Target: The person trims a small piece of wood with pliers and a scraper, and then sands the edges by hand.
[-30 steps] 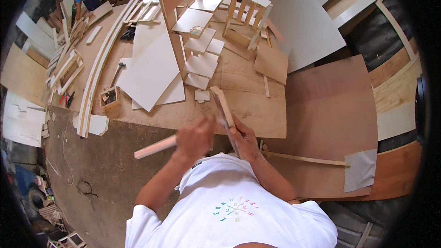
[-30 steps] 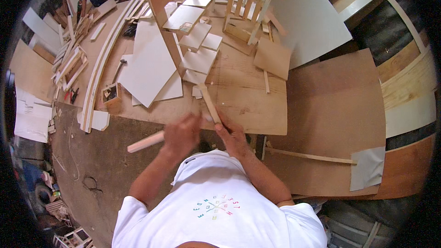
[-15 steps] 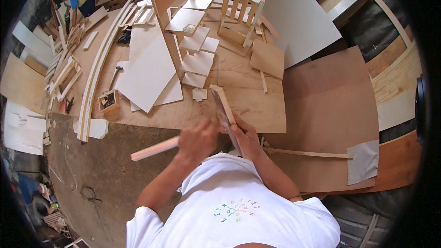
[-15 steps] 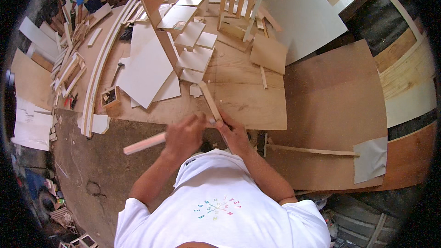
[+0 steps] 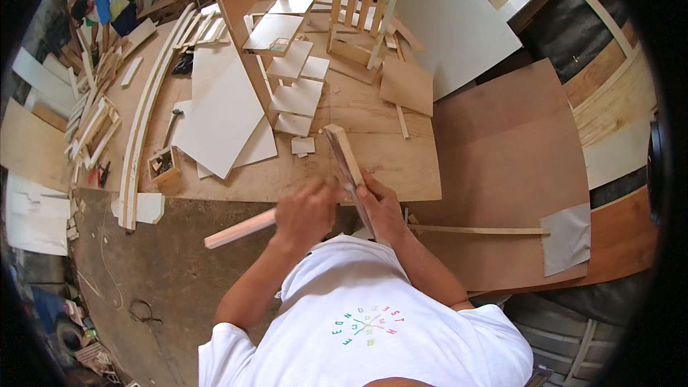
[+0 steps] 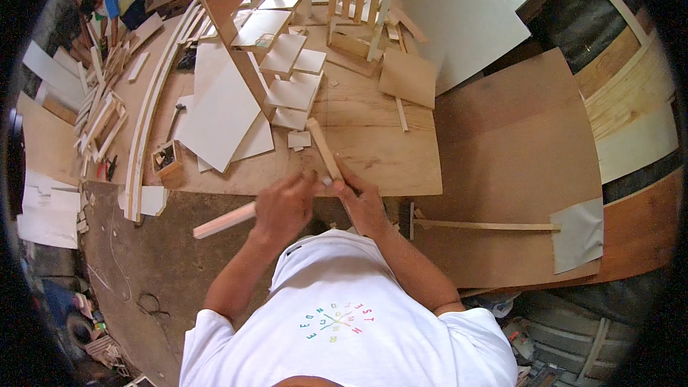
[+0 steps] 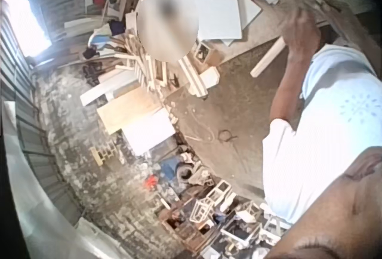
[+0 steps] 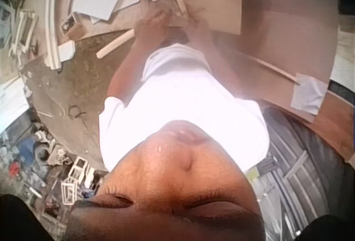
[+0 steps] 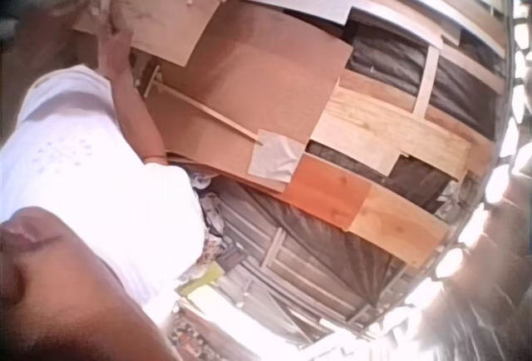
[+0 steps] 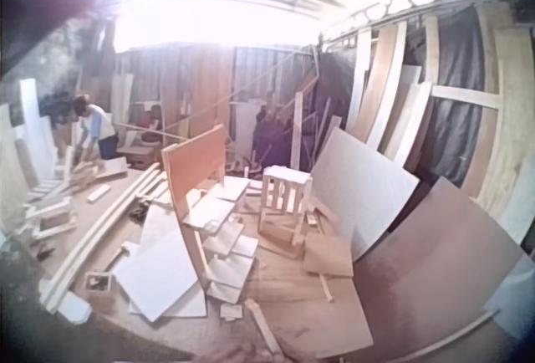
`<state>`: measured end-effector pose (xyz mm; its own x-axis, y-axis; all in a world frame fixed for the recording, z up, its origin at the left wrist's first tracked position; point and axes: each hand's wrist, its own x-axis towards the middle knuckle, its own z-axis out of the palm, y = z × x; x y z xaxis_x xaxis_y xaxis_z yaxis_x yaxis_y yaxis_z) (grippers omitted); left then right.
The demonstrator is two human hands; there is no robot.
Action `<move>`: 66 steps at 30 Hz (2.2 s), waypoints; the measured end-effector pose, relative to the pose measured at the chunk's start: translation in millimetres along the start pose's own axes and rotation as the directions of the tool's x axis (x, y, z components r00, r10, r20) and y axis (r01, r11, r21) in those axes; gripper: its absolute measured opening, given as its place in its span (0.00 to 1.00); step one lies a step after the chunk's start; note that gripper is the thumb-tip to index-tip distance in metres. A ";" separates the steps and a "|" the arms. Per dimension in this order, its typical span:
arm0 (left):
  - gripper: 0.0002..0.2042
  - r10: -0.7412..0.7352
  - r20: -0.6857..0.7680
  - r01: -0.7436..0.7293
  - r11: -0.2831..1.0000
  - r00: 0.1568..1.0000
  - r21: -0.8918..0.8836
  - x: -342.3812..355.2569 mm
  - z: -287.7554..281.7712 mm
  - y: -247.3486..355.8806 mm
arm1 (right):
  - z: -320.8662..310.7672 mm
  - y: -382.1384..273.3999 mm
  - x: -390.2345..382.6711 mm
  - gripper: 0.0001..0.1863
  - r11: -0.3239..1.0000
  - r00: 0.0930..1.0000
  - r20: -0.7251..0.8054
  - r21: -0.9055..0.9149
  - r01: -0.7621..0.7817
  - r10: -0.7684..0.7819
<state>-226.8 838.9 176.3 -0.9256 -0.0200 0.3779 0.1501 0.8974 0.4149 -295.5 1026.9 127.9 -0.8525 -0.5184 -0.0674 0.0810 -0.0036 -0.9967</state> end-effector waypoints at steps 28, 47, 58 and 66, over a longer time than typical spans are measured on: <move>0.08 -0.130 -0.184 0.124 0.991 0.974 -0.043 55.6 14.8 35.2 | -94.7 -32.1 46.0 0.34 0.988 0.999 -0.038 0.152 -0.025 0.031; 0.11 -0.259 -0.172 0.215 0.948 0.951 -0.235 81.7 41.1 118.7 | -160.9 -63.5 44.5 0.38 0.861 0.809 0.397 -0.086 0.502 -0.433; 0.07 -0.378 -0.228 0.346 0.923 0.897 -0.168 51.5 99.3 137.4 | -177.5 -53.6 61.3 0.35 0.863 0.770 0.523 -0.120 0.491 -0.366; 0.04 -0.409 -0.298 0.367 0.911 0.863 -0.187 51.0 115.4 164.7 | -184.5 -36.4 50.3 0.34 0.874 0.787 0.525 -0.152 0.462 -0.325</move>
<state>-289.4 1036.5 168.3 -0.7562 -0.5153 0.4032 -0.1378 0.7279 0.6717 -436.6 1158.8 152.4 -0.4256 -0.8558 0.2941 -0.4019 -0.1125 -0.9088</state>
